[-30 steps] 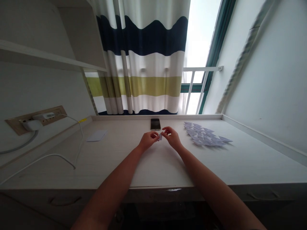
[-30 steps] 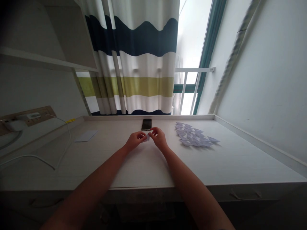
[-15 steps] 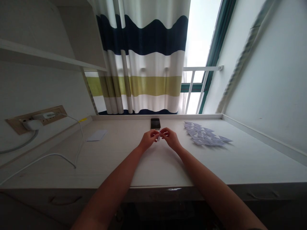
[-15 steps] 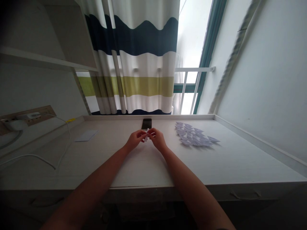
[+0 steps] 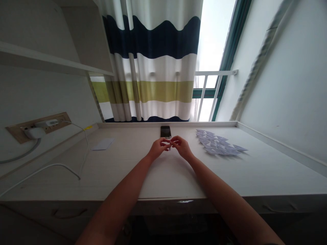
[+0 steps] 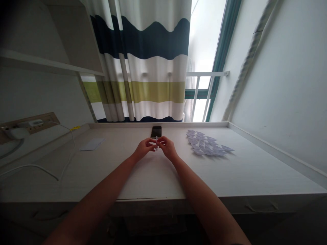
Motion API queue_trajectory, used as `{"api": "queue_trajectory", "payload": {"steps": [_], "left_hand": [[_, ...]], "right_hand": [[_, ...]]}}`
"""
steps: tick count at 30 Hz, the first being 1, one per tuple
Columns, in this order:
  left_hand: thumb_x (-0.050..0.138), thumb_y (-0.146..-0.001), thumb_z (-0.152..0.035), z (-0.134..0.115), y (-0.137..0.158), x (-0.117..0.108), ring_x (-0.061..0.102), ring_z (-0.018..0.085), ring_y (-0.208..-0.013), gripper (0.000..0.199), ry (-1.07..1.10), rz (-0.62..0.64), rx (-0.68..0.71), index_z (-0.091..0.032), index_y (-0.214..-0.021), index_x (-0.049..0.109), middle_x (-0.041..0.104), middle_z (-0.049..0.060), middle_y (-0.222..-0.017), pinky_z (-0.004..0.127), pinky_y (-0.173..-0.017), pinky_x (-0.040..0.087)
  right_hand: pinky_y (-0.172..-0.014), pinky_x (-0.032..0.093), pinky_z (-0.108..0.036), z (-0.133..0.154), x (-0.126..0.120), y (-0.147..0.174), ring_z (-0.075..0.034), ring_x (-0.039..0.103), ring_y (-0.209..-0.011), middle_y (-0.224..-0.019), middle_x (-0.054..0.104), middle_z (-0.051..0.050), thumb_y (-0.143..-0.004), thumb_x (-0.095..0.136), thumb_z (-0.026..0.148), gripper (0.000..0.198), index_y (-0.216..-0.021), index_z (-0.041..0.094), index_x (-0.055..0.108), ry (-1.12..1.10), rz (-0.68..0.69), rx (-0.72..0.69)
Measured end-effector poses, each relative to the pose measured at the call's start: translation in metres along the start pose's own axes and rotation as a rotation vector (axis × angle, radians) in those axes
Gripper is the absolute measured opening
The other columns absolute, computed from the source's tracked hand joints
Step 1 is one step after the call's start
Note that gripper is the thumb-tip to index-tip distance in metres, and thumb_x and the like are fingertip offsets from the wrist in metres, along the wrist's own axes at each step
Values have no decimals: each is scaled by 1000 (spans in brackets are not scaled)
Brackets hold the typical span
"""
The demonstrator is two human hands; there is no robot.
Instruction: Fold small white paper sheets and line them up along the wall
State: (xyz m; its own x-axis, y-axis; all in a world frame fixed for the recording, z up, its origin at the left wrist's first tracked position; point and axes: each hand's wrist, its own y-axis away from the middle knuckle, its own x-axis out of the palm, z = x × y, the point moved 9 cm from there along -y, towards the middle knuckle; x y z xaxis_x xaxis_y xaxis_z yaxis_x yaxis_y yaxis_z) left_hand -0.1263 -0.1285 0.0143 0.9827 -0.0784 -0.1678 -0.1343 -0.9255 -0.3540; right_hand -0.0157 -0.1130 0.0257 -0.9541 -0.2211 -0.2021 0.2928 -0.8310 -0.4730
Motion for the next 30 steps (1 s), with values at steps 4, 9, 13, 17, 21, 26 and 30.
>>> {"api": "queue_trajectory", "payload": {"steps": [4,9,13,17,21,26,30], "left_hand": [[67,-63,-32,4,-1,-1,62,16,-73,31,52,-14,-26,-11,-83,56,62,7,-85,34,-65,53],[68,-62,-29,4,-2,-3,62,15,-72,32,57,-42,-42,-11,-85,53,60,8,-91,32,-62,54],[66,-64,-26,0,0,-5,61,14,-71,34,50,-71,-51,-14,-92,51,58,9,-96,30,-59,54],[63,-66,-21,-4,1,-5,61,14,-71,28,28,-81,-54,-13,-91,54,59,9,-95,30,-60,54],[62,-66,-17,-4,1,-6,61,14,-72,23,39,-98,-51,-12,-88,56,59,9,-95,31,-63,54],[63,-65,-16,-3,1,-9,61,15,-74,20,114,-130,-80,-11,-83,59,62,8,-92,34,-69,53],[64,-63,-16,0,1,-10,61,15,-76,18,209,-158,-119,-10,-80,62,65,7,-85,36,-77,50]], "right_hand": [[-63,51,-32,-1,-1,0,-14,61,-65,-74,61,-2,-68,60,37,20,-75,19,55,-14,-15,3],[-63,52,-32,-5,-1,-2,-14,61,-66,-76,62,-2,-67,61,35,22,-81,19,56,-9,-22,-4],[-63,51,-31,-9,-2,-4,-14,60,-67,-76,63,-3,-68,59,31,21,-85,19,58,34,-25,-18],[-61,50,-30,-8,-2,-4,-15,60,-65,-76,64,-3,-69,56,25,17,-84,18,61,83,-23,-18],[-61,49,-29,-3,-3,-2,-15,61,-66,-77,65,-3,-69,53,18,15,-81,18,61,96,-43,-16],[-63,49,-30,0,-6,-1,-15,60,-64,-72,64,-3,-68,56,19,11,-76,17,63,126,-71,-15],[-67,49,-30,5,-9,-2,-15,60,-70,-79,64,-5,-68,56,16,12,-74,18,65,172,-105,-91]]}}
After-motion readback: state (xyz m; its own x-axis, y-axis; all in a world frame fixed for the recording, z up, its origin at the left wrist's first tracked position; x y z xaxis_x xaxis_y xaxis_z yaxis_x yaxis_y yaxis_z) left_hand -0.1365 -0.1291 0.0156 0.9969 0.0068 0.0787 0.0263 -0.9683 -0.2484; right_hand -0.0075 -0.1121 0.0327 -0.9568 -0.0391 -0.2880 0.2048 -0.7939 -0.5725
